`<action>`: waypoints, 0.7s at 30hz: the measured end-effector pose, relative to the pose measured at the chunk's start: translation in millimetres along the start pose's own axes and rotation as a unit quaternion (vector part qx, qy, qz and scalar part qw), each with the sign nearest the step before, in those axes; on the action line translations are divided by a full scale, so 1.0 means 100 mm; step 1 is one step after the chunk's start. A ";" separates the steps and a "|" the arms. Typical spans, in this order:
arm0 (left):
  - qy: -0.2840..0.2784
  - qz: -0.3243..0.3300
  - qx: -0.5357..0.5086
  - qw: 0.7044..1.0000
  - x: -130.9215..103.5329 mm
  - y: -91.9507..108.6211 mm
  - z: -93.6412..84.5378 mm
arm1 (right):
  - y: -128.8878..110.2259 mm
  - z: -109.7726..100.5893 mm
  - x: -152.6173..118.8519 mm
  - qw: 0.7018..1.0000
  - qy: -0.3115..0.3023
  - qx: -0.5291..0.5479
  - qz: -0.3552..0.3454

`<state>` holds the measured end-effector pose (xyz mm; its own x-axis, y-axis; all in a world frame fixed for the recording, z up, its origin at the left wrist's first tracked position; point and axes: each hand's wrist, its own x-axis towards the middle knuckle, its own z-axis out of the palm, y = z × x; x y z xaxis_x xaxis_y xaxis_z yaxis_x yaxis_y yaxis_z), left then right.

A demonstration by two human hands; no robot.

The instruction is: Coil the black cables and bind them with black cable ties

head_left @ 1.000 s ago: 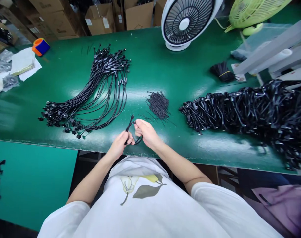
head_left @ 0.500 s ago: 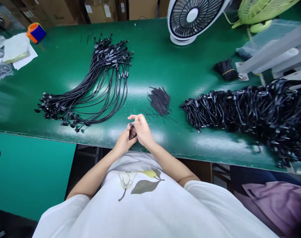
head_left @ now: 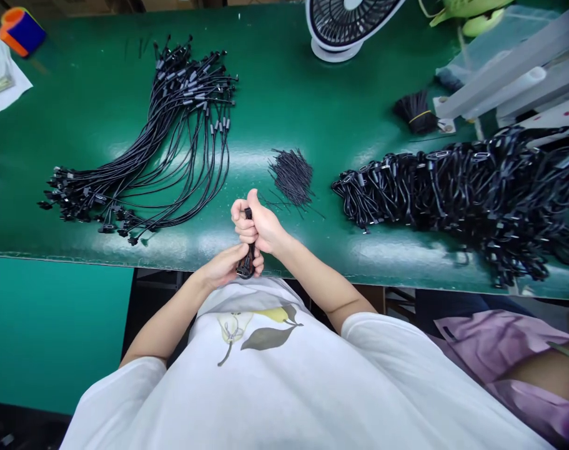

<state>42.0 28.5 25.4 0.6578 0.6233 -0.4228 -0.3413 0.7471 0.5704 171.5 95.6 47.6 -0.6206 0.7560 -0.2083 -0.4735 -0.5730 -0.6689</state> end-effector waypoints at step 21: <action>0.111 0.013 -0.204 0.973 0.17 0.00 0.27 | -0.02 -0.15 0.05 0.996 0.073 -0.004 -0.050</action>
<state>71.6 32.8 37.4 0.5000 0.6431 -0.5800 -0.6235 0.7322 0.2743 178.8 104.9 37.6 -0.4727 0.8478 -0.2405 -0.5232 -0.4896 -0.6975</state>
